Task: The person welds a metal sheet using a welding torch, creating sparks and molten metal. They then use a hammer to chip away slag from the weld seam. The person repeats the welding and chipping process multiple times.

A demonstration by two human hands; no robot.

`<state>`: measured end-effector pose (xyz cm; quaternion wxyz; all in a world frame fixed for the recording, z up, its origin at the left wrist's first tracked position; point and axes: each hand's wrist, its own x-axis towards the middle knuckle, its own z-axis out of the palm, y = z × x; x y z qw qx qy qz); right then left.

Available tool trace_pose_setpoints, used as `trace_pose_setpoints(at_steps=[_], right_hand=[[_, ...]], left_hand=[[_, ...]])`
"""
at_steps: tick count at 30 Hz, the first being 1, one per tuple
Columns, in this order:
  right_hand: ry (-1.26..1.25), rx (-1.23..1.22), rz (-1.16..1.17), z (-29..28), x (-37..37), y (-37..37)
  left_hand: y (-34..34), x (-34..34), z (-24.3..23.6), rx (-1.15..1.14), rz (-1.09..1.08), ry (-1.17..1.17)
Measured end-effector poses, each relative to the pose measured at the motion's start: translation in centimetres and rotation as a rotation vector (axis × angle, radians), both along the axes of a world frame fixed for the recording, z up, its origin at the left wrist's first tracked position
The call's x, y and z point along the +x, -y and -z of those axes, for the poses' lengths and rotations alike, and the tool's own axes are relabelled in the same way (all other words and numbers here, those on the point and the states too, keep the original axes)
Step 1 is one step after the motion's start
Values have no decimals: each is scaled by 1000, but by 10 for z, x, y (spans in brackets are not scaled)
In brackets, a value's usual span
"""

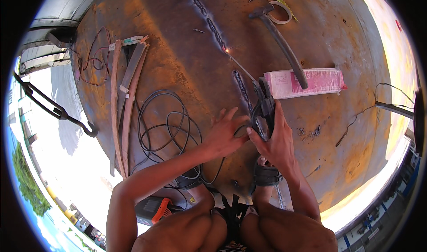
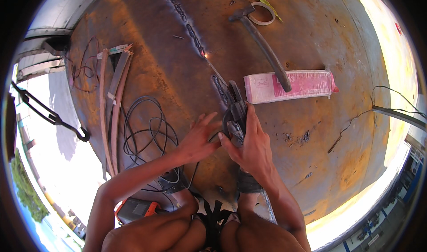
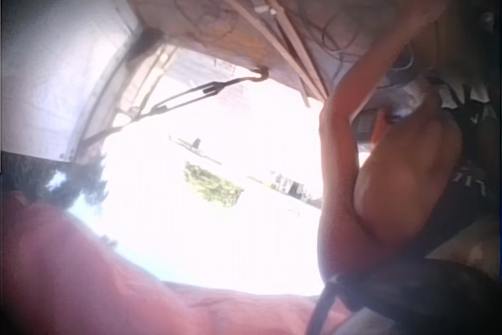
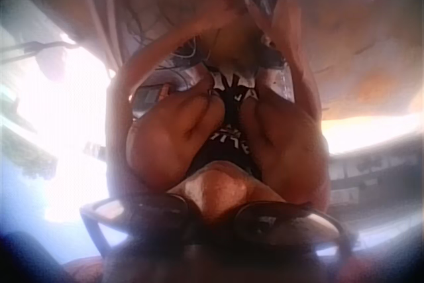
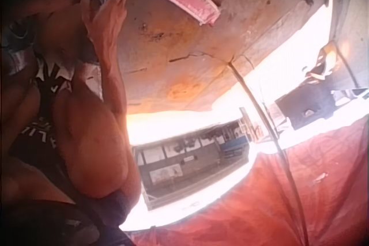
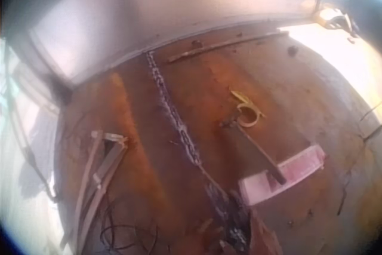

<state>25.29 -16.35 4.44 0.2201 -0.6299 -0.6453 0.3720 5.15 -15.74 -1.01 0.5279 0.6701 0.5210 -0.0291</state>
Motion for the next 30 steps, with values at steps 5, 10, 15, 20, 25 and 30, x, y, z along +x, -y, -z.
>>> trace_pose_setpoints(at_steps=[5,10,15,20,25,30], right_hand=[[3,8,-10,1,1,1],[16,-10,-6,-3,0,1],[13,-15,-9,-2,0,1],[18,-6,-10,-1,1,3],[-26,3,-11,0,2,2],[-3,-41,-1,-5,1,2]], left_hand=[[2,-3,2,29,11,12],[2,0,0,17,8,-11],[3,-2,-1,24,-5,18],[2,-1,-2,32,-8,20],[0,-2,-1,55,-11,47],[3,-1,-2,41,1,4]])
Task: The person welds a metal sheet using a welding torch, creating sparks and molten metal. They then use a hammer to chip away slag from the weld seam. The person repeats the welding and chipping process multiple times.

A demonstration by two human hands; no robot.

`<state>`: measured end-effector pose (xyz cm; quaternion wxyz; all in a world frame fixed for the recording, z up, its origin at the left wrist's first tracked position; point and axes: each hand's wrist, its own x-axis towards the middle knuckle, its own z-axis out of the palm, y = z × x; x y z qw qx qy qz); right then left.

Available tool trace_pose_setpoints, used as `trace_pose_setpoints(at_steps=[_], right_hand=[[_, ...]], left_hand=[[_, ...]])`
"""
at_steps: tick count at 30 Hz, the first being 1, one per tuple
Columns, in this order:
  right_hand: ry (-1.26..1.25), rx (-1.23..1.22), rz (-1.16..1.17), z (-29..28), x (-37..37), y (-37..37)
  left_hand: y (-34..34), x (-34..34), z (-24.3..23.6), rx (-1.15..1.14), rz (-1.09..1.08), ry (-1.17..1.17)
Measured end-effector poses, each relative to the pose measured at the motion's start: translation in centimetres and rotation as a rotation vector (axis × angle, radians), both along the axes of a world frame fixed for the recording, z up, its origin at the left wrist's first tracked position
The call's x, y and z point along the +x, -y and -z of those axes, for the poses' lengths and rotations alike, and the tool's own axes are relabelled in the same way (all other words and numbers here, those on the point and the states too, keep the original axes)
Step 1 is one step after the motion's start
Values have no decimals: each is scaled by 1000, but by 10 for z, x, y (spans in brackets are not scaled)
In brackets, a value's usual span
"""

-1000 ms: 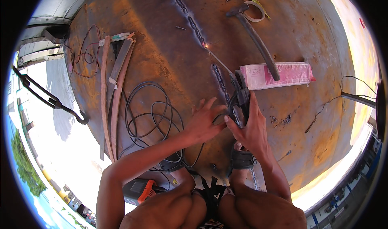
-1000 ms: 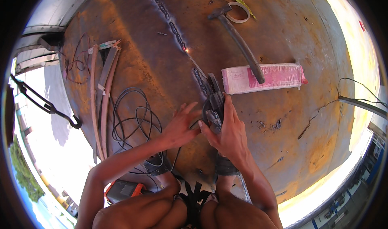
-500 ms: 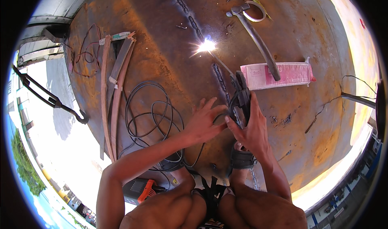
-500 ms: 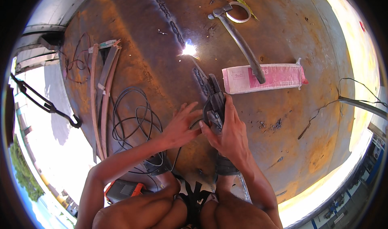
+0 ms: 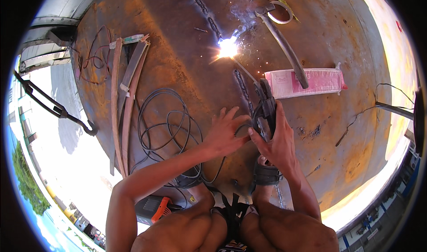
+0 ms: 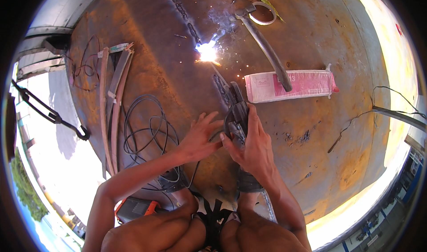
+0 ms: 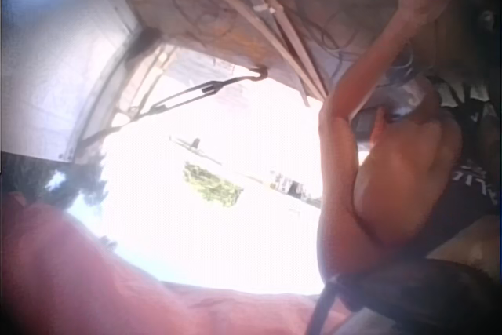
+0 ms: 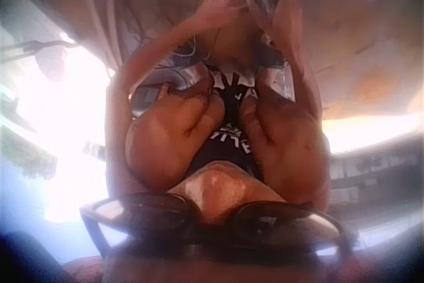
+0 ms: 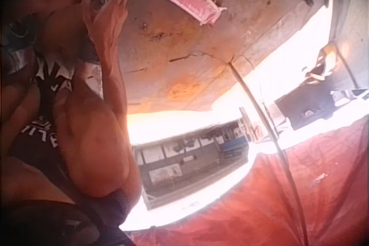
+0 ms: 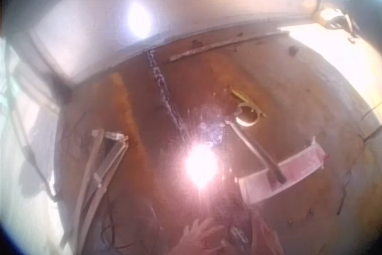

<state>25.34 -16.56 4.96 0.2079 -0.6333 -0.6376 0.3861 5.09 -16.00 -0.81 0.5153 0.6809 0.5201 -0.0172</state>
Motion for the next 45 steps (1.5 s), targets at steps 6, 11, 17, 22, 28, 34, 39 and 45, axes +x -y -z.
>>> trace_pose_setpoints(at_steps=[6,11,17,22,28,34,39,45], right_hand=[[3,-1,-1,-1,0,0],[13,53,-18,4,1,1],[-2,35,-14,3,1,0],[-3,34,-14,3,1,0],[-2,44,-17,3,1,-1],[7,38,-13,4,1,1],[-2,27,-10,3,1,0],[-11,52,-18,4,1,0]], left_hand=[[1,0,1,-5,-15,8],[2,-1,3,18,-23,21],[1,-1,3,29,-19,28],[2,-1,3,38,-24,27],[3,-1,6,38,-21,24],[2,0,2,18,-24,17],[0,-1,2,22,-30,44],[1,-2,7,36,-28,68]])
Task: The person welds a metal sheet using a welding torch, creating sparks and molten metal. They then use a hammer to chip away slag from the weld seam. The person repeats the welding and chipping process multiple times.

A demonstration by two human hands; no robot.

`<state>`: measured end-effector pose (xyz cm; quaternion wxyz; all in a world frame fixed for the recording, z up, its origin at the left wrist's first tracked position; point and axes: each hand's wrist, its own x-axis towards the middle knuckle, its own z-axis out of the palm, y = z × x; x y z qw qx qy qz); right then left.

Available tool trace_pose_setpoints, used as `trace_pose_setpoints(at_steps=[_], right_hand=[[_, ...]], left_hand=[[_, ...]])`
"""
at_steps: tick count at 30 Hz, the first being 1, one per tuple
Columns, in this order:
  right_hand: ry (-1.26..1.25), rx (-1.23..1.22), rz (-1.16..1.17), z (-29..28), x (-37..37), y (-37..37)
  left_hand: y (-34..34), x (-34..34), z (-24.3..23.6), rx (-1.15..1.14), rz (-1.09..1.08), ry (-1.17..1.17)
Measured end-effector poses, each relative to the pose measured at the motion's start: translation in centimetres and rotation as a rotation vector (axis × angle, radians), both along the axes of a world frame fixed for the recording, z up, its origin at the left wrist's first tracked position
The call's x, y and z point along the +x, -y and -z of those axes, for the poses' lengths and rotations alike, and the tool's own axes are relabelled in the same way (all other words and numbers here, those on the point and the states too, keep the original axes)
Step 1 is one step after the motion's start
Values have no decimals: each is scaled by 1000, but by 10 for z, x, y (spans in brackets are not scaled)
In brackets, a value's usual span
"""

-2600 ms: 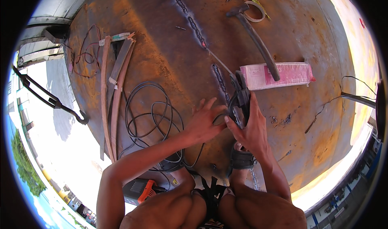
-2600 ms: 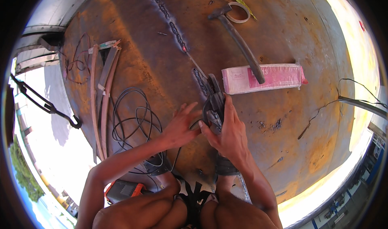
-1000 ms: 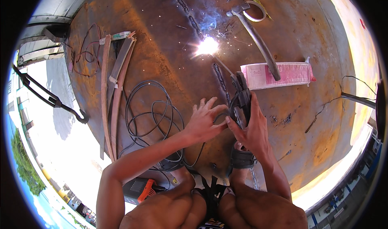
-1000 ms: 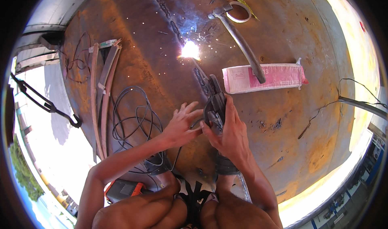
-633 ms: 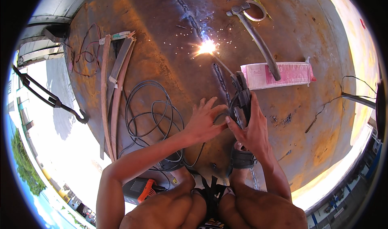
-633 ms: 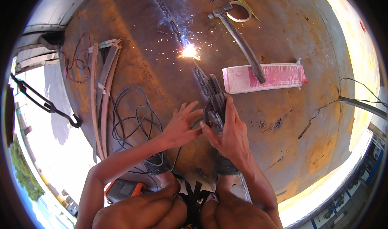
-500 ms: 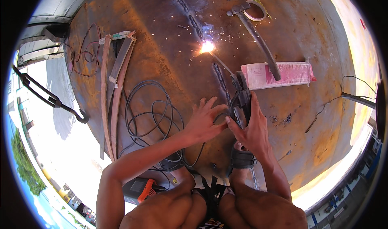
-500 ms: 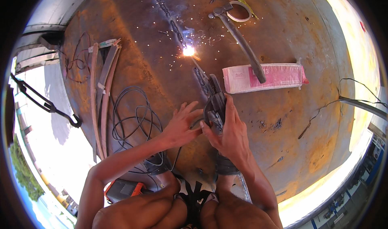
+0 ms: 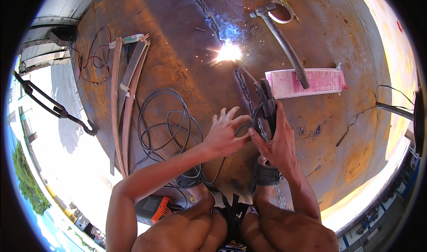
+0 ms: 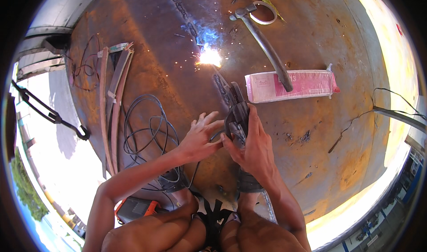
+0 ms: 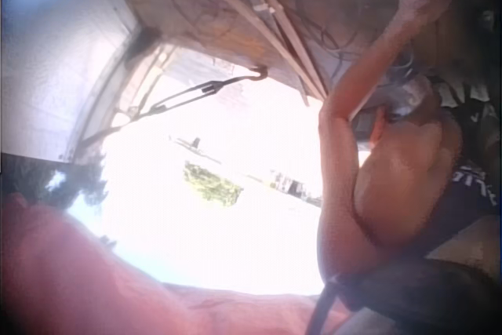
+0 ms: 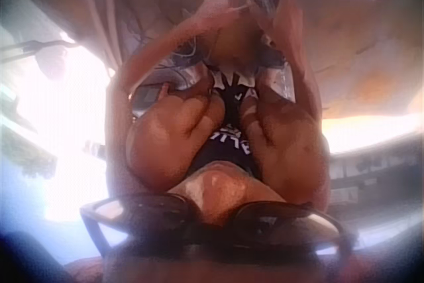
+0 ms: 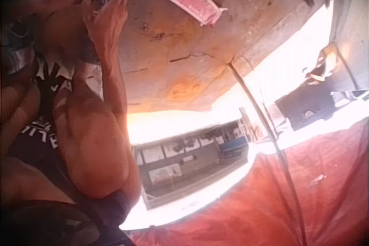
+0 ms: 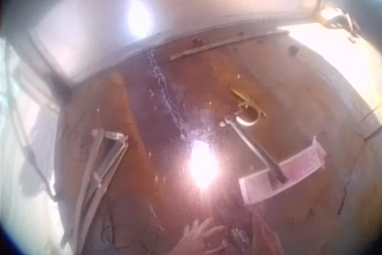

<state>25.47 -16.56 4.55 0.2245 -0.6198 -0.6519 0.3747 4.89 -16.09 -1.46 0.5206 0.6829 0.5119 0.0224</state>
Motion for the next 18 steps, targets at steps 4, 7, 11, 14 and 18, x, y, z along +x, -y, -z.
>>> trace_pose_setpoints(at_steps=[4,7,11,14,18], right_hand=[[6,-17,-1,0,0,1],[2,-34,4,-3,-1,0],[3,-19,5,0,0,1],[4,-10,3,0,0,1],[-4,-42,8,-1,0,1]], left_hand=[[3,0,0,2,6,-54],[3,1,-1,-1,13,-57],[1,1,-2,-10,4,-40],[2,0,-2,-10,-2,-31],[3,0,0,-5,-5,-24]])
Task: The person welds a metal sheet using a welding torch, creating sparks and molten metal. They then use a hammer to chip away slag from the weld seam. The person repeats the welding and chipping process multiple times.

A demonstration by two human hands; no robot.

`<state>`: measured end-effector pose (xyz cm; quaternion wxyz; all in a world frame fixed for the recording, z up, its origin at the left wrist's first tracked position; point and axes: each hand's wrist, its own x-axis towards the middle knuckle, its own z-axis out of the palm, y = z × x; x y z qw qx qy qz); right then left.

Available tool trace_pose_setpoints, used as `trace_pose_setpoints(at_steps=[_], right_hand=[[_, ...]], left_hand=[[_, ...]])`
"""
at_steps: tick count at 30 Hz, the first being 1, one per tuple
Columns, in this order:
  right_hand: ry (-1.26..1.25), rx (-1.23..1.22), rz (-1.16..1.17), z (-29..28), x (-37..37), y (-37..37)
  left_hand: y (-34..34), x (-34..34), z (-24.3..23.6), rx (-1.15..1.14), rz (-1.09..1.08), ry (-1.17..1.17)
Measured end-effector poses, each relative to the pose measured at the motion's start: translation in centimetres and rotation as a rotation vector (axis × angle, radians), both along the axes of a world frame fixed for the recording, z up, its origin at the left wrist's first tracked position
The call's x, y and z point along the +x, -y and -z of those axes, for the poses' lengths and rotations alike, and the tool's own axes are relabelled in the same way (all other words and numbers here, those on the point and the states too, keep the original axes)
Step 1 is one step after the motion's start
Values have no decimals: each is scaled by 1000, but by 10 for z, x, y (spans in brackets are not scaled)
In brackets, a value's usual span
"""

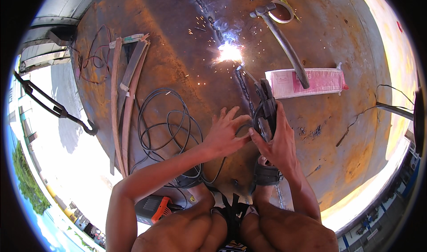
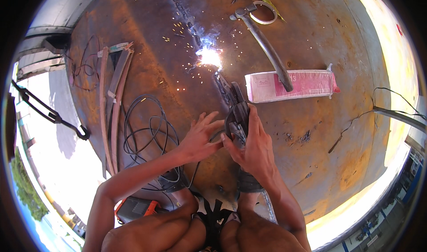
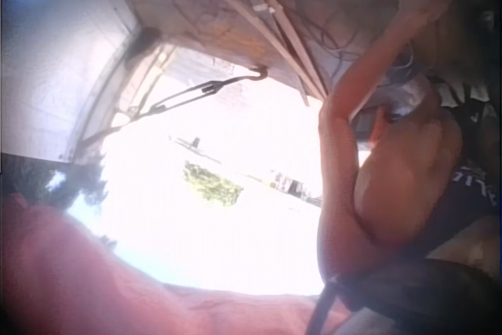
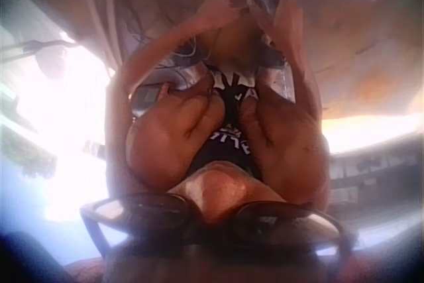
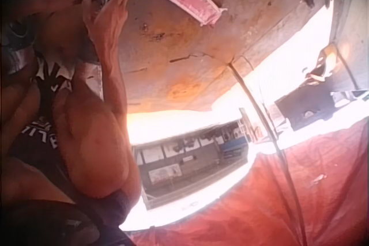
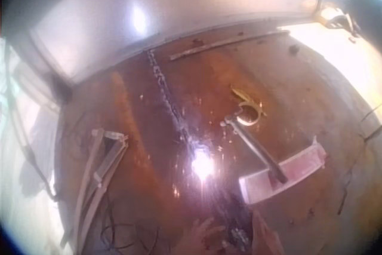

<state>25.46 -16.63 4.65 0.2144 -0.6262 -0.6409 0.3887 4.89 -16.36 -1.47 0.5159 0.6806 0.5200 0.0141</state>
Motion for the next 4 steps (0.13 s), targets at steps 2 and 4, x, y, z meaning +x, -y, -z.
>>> trace_pose_setpoints(at_steps=[2,4], right_hand=[[-3,1,1,-1,0,0],[-7,1,0,-1,0,-1]], left_hand=[[-1,1,0,-4,8,1],[-2,0,1,-13,19,4]])
